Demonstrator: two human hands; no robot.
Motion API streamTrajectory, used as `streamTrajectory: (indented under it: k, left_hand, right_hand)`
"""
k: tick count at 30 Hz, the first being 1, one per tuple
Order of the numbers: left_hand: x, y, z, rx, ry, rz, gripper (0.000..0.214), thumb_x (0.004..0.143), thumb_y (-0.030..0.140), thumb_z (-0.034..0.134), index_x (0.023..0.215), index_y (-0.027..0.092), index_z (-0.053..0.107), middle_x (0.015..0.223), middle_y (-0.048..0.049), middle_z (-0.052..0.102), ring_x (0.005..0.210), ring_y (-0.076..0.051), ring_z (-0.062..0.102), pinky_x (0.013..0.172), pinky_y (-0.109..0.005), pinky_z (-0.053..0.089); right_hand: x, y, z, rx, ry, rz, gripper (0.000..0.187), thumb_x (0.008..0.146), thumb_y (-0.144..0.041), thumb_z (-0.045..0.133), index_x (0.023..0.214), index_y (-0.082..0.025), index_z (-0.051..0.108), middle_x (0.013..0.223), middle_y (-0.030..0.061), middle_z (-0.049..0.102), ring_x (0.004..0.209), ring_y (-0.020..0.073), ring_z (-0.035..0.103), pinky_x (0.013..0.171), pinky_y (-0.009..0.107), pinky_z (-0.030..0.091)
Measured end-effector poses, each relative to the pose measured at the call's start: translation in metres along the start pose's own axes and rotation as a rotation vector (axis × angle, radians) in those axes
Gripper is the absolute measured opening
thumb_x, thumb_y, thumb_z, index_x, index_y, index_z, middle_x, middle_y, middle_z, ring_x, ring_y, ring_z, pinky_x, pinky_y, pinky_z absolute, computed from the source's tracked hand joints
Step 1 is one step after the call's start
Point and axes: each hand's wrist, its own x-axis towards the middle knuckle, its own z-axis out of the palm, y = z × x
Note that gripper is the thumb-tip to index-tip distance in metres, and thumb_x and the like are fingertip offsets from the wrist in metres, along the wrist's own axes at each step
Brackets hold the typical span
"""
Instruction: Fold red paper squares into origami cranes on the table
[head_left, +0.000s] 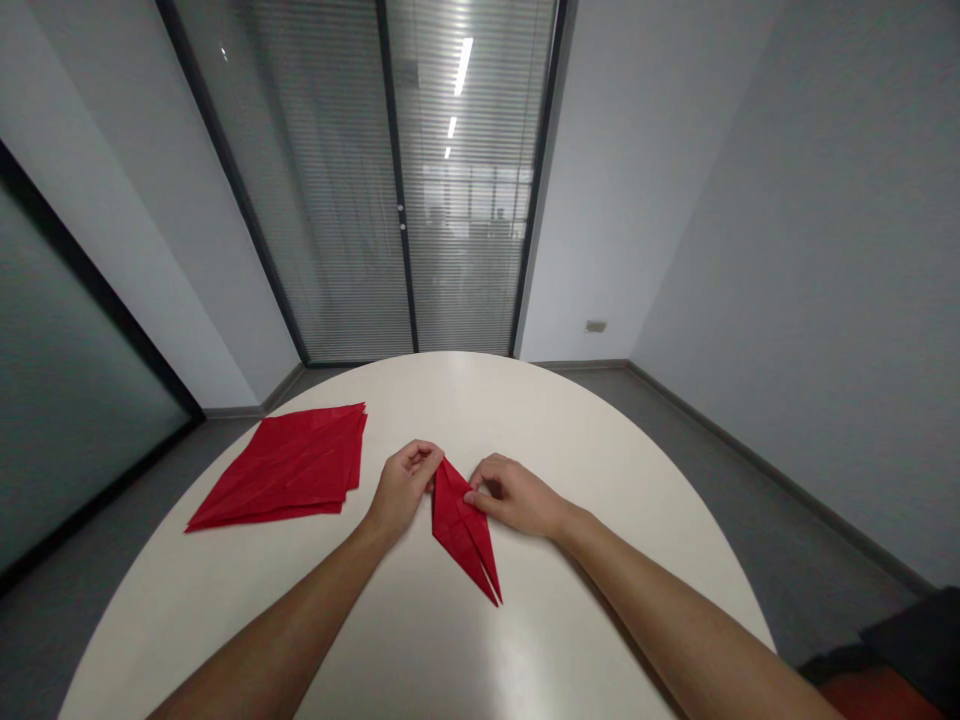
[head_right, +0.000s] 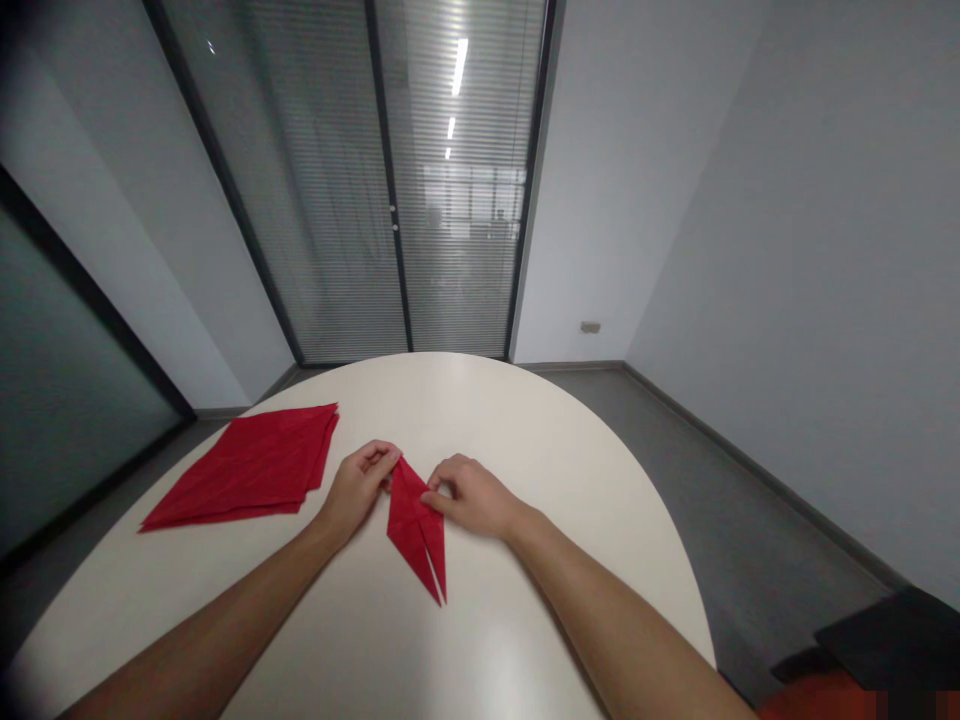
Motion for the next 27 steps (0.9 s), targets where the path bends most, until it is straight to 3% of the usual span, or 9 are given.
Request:
streamTrajectory:
  k: [3,8,13,17,20,22,24,27]
  left_hand:
    - [0.001,0.000,0.000,-0.030,-0.036,0.000,0.036,0.073,0.048,0.075,0.087,0.017,0.065,0.072,0.0007,0.064,0.061,-0.012,0.056,0.055,-0.023,0.043]
    - [0.004,-0.004,-0.004,-0.011,-0.027,-0.013,0.040,0.076,0.054,0.072,0.069,0.018,0.057,0.056,0.0046,0.054,0.051,-0.010,0.048,0.051,-0.022,0.039]
    - [0.002,-0.003,-0.003,-0.015,-0.034,-0.001,0.037,0.077,0.052,0.073,0.087,0.017,0.064,0.065,0.0033,0.060,0.056,-0.012,0.055,0.053,-0.023,0.043]
    - [0.003,-0.004,-0.003,0.039,-0.015,0.032,0.036,0.073,0.050,0.076,0.075,0.017,0.062,0.069,0.0002,0.065,0.061,-0.014,0.059,0.056,-0.024,0.046]
    - [0.004,-0.008,-0.004,0.075,0.022,0.049,0.035,0.080,0.050,0.070,0.089,0.017,0.064,0.078,-0.0027,0.068,0.069,-0.016,0.064,0.061,-0.026,0.050]
    - [0.003,-0.009,-0.004,0.150,0.081,0.120,0.037,0.083,0.043,0.067,0.110,0.018,0.061,0.099,-0.0070,0.070,0.082,-0.018,0.066,0.070,-0.030,0.054]
    - [-0.001,-0.008,-0.003,0.335,0.152,0.277,0.042,0.085,0.032,0.066,0.124,0.021,0.054,0.122,-0.0104,0.064,0.098,-0.020,0.065,0.083,-0.035,0.055]
    - [-0.010,-0.003,-0.002,0.642,0.019,0.531,0.029,0.090,0.018,0.057,0.119,0.022,0.056,0.121,-0.0089,0.063,0.112,-0.023,0.060,0.100,-0.043,0.048]
  right_hand:
    - [-0.001,-0.002,-0.002,-0.018,-0.005,-0.022,0.007,0.089,-0.025,0.068,0.086,-0.019,0.069,0.078,0.0022,0.063,0.076,0.0165,0.055,0.071,0.028,0.042]
    - [0.000,-0.003,-0.003,-0.001,-0.016,-0.058,0.008,0.090,-0.025,0.067,0.085,-0.019,0.069,0.078,0.0020,0.063,0.076,0.0163,0.055,0.072,0.028,0.042]
    - [0.001,0.000,-0.002,-0.011,-0.018,-0.068,0.007,0.089,-0.024,0.067,0.084,-0.019,0.068,0.078,0.0018,0.063,0.077,0.0168,0.056,0.073,0.028,0.043]
    - [0.000,0.000,-0.002,-0.025,0.002,-0.068,0.009,0.091,-0.026,0.066,0.085,-0.019,0.067,0.080,0.0026,0.064,0.080,0.0176,0.057,0.076,0.029,0.044]
    - [0.000,0.000,-0.001,-0.055,0.022,-0.079,0.010,0.091,-0.027,0.066,0.085,-0.020,0.066,0.082,0.0028,0.065,0.084,0.0182,0.058,0.080,0.030,0.044]
    - [0.000,0.001,0.000,-0.092,0.059,-0.054,0.010,0.091,-0.026,0.066,0.084,-0.019,0.066,0.081,0.0027,0.066,0.083,0.0183,0.058,0.081,0.031,0.044]
    - [0.001,0.004,0.000,-0.128,0.109,-0.005,0.011,0.091,-0.024,0.065,0.081,-0.019,0.065,0.080,0.0026,0.066,0.083,0.0183,0.057,0.080,0.031,0.043]
    - [0.002,0.009,0.000,-0.177,0.166,0.079,0.015,0.091,-0.023,0.065,0.076,-0.020,0.063,0.075,0.0020,0.064,0.083,0.0196,0.057,0.080,0.032,0.043]
